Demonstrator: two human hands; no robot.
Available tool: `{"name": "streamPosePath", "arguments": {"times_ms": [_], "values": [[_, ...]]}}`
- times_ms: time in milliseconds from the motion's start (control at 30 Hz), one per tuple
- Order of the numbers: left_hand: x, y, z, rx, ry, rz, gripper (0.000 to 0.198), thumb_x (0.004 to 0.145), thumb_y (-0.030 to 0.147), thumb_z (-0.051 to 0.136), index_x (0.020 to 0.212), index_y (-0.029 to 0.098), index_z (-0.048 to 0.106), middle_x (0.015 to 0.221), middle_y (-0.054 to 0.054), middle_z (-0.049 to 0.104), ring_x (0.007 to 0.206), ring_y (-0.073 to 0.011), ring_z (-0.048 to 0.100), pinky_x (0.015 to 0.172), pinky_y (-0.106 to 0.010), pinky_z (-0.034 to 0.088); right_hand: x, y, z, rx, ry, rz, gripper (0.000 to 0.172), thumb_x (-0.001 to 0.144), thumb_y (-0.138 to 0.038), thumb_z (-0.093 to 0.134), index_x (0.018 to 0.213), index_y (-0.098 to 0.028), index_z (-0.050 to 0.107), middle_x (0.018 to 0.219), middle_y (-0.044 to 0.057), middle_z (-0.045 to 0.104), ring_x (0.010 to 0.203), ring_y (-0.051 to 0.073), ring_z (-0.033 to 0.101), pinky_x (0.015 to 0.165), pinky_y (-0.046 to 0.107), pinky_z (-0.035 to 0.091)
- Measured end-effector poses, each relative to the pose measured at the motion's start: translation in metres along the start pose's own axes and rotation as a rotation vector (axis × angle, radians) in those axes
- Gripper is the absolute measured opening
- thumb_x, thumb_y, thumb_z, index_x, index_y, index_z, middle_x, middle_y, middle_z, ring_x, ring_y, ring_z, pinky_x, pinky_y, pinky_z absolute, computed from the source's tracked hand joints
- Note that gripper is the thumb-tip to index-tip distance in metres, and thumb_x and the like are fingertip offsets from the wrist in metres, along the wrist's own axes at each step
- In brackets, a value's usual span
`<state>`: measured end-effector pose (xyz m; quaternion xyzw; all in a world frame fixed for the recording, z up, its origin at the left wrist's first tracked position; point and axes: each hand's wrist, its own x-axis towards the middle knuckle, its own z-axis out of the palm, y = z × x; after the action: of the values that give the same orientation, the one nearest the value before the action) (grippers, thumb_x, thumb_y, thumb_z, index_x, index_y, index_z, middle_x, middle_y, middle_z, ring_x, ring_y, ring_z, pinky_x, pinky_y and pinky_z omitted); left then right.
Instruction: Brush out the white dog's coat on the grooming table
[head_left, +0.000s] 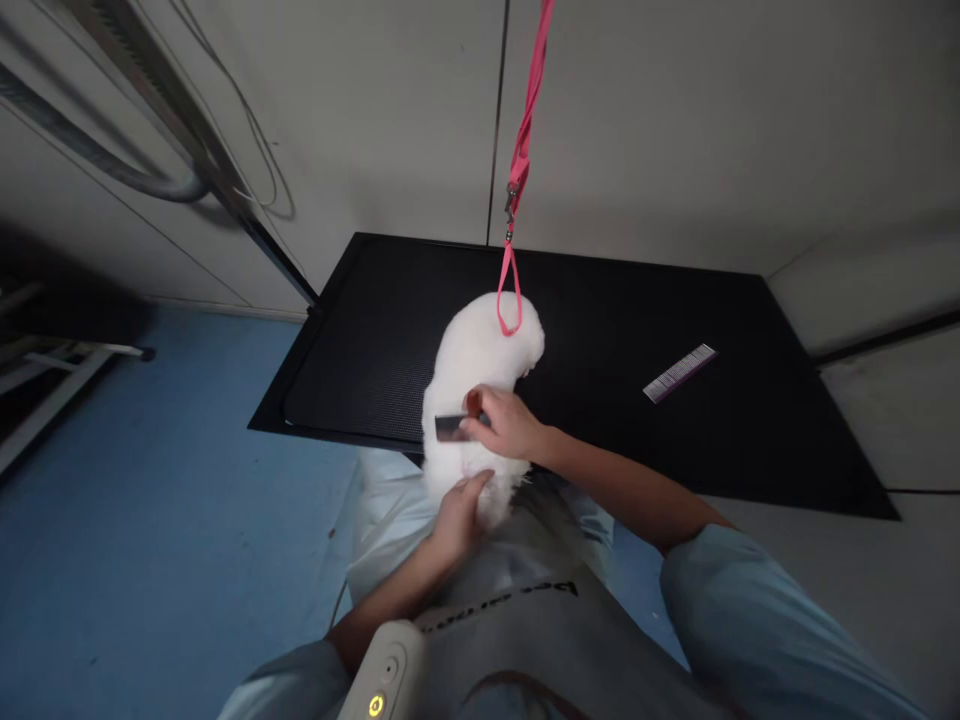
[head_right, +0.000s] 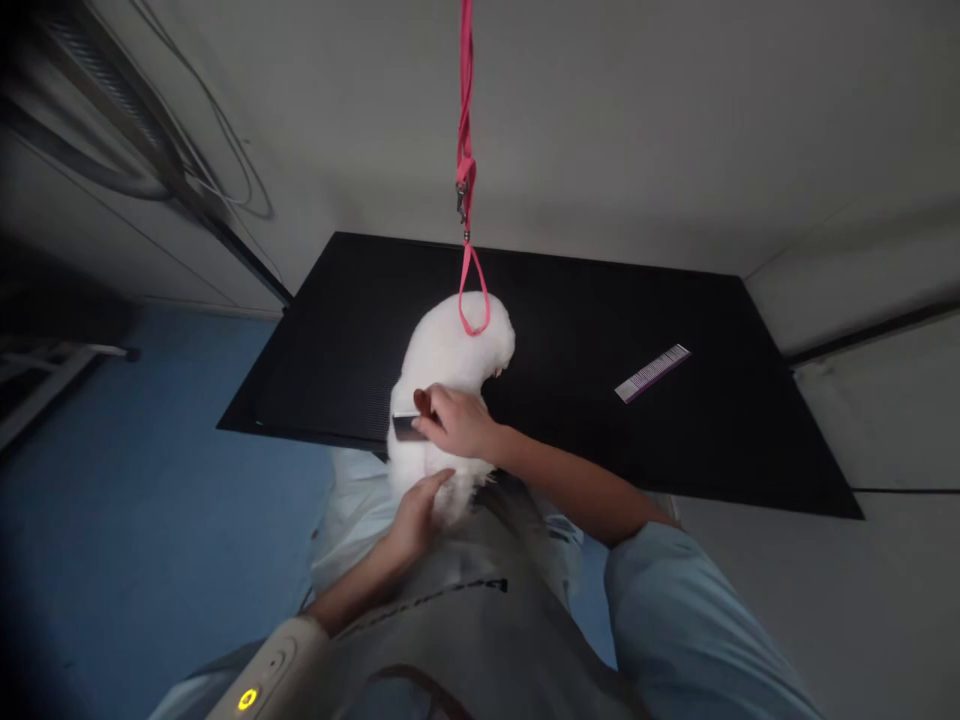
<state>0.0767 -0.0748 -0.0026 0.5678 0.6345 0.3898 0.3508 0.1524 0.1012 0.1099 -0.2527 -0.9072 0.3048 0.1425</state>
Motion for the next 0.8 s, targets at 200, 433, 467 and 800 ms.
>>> {"name": "streamPosePath", "arguments": {"times_ms": [200, 433, 467, 800], "values": [[-0.001, 0.006, -0.003, 0.047, -0.036, -0.025, 0.065, 0.059, 0.005, 0.046, 0.121, 0.017, 0.06, 0.106, -0.009, 0.067, 0.097, -0.0236, 0.061, 0.089, -0.037, 0.047, 0.0, 0.001, -0.004, 0.038, 0.193, 0.107, 0.013, 0.087, -0.03, 0.053, 0.091, -0.018, 0.051, 0.086, 0.006, 0.061, 0.078, 0.017, 0.056, 0.069, 0.029, 0.041], [-0.005, -0.003, -0.003, 0.106, -0.003, 0.102, 0.067, 0.056, 0.005, 0.042, 0.121, 0.012, 0.058, 0.102, -0.012, 0.067, 0.09, -0.0243, 0.061, 0.081, -0.038, 0.049, -0.009, 0.007, -0.003, 0.102, 0.009, 0.122, 0.012, 0.085, -0.029, 0.055, 0.087, -0.018, 0.051, 0.08, 0.002, 0.06, 0.071, 0.015, 0.055, 0.067, 0.028, 0.041], [-0.005, -0.004, -0.003, 0.111, 0.007, 0.108, 0.069, 0.055, 0.004, 0.042, 0.122, 0.013, 0.058, 0.101, -0.012, 0.067, 0.09, -0.024, 0.061, 0.081, -0.038, 0.049, -0.01, 0.008, -0.002, 0.121, 0.073, 0.113, 0.012, 0.086, -0.028, 0.054, 0.09, -0.018, 0.051, 0.084, 0.004, 0.061, 0.074, 0.015, 0.056, 0.069, 0.028, 0.041], [-0.002, -0.002, -0.002, 0.198, -0.02, 0.095, 0.067, 0.057, 0.006, 0.044, 0.122, 0.015, 0.058, 0.092, -0.008, 0.065, 0.083, -0.0223, 0.058, 0.076, -0.035, 0.047, -0.01, 0.003, 0.0, 0.046, -0.02, 0.073, 0.015, 0.088, -0.033, 0.052, 0.093, -0.018, 0.05, 0.083, 0.003, 0.06, 0.073, 0.015, 0.056, 0.067, 0.027, 0.039]]}}
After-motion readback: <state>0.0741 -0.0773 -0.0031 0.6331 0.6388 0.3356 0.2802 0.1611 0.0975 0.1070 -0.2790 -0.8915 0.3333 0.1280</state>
